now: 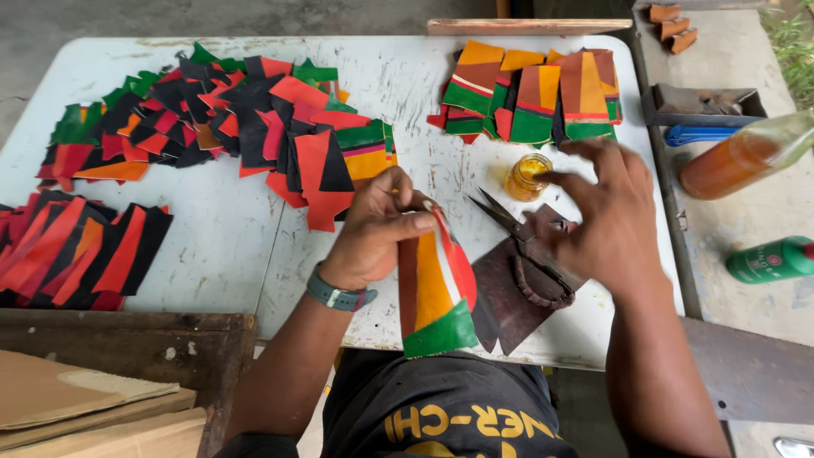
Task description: The person sits at a workbench covered with colorful leather scraps and assembles a patchwork panel. They pick up and match scrap pieces, align them edge to edge on a backing piece, trim edges with scissors, apply glue from a bottle and jar, and press the pieces together by hand.
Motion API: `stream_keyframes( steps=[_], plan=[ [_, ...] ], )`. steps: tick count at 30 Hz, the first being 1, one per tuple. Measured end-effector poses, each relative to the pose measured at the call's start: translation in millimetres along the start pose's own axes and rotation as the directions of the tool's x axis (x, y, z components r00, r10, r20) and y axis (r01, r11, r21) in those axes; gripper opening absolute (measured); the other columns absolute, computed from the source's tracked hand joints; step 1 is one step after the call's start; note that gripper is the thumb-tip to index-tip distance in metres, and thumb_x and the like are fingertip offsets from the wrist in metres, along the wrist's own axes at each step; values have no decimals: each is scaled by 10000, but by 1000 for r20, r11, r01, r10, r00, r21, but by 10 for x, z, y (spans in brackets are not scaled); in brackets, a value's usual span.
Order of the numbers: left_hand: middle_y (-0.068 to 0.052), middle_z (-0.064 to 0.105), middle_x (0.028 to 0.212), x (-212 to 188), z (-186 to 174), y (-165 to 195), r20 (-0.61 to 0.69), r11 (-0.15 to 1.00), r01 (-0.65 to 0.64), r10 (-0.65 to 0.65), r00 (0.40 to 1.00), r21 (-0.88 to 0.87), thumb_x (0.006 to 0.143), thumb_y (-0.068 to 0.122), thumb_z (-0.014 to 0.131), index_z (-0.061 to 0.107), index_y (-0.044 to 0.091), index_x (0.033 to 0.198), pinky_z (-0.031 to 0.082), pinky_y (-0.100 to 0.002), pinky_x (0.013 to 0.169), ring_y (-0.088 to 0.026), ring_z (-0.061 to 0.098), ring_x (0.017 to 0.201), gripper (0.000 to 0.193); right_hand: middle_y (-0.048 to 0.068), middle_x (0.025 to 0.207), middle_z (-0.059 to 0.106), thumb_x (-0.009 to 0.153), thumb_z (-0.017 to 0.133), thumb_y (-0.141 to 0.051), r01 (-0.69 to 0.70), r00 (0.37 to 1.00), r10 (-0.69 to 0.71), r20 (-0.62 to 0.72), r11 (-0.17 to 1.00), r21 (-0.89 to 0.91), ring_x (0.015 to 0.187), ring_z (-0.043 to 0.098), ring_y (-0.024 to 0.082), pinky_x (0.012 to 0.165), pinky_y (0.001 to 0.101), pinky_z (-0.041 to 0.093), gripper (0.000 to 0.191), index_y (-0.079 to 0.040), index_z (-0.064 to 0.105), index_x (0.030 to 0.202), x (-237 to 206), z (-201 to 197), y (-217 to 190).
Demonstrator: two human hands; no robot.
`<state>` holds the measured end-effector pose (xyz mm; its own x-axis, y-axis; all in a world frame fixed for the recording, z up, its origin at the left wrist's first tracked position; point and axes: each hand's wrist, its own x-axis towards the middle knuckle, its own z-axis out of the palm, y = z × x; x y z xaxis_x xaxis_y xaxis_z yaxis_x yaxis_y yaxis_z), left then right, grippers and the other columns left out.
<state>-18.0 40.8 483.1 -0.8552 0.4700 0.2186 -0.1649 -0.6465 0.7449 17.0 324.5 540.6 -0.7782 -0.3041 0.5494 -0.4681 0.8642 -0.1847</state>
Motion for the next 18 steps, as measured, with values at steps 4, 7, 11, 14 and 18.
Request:
stream_keyframes(
  steps=[4,7,11,14,18],
  plan=[
    [-93,703,989,-24,-104,32,-87,994,-34,43,995,100,861,-67,769,487,121,959,553,-303,891,-157,680,969,353,61,1345,596,692,852,-369,-20,973,66,219,979,-204,1287,491,303,1103,472,383,458,-182,801,1107,238,369,486],
    [-87,700,992,-36,-146,-10,-107,994,-26,38,994,109,863,-69,770,490,121,949,553,-298,894,-149,677,977,350,54,1334,575,649,871,-418,-38,923,126,363,970,-242,1263,465,305,1078,488,350,465,-207,816,1059,299,627,645],
    [-78,695,986,-21,-167,-57,-129,994,8,6,992,110,856,-63,771,500,124,950,554,-292,891,-142,680,973,343,34,1392,555,657,863,-460,-55,874,178,452,961,-272,1274,452,305,1093,469,346,515,-199,812,1099,339,810,729],
    [-73,692,985,-14,-161,-69,-133,994,16,-2,991,105,854,-62,773,506,121,955,552,-292,883,-141,681,967,339,30,1399,552,647,870,-477,-63,853,195,485,959,-275,1263,448,309,1099,473,335,534,-199,816,1099,357,881,778],
    [-88,712,997,-12,-134,-76,-127,992,20,-3,992,126,857,-48,769,509,120,952,554,-293,901,-142,688,972,324,23,1391,555,652,872,-497,-56,838,206,505,954,-295,1275,442,306,1090,487,326,524,-200,823,1080,383,950,808]
  ],
)
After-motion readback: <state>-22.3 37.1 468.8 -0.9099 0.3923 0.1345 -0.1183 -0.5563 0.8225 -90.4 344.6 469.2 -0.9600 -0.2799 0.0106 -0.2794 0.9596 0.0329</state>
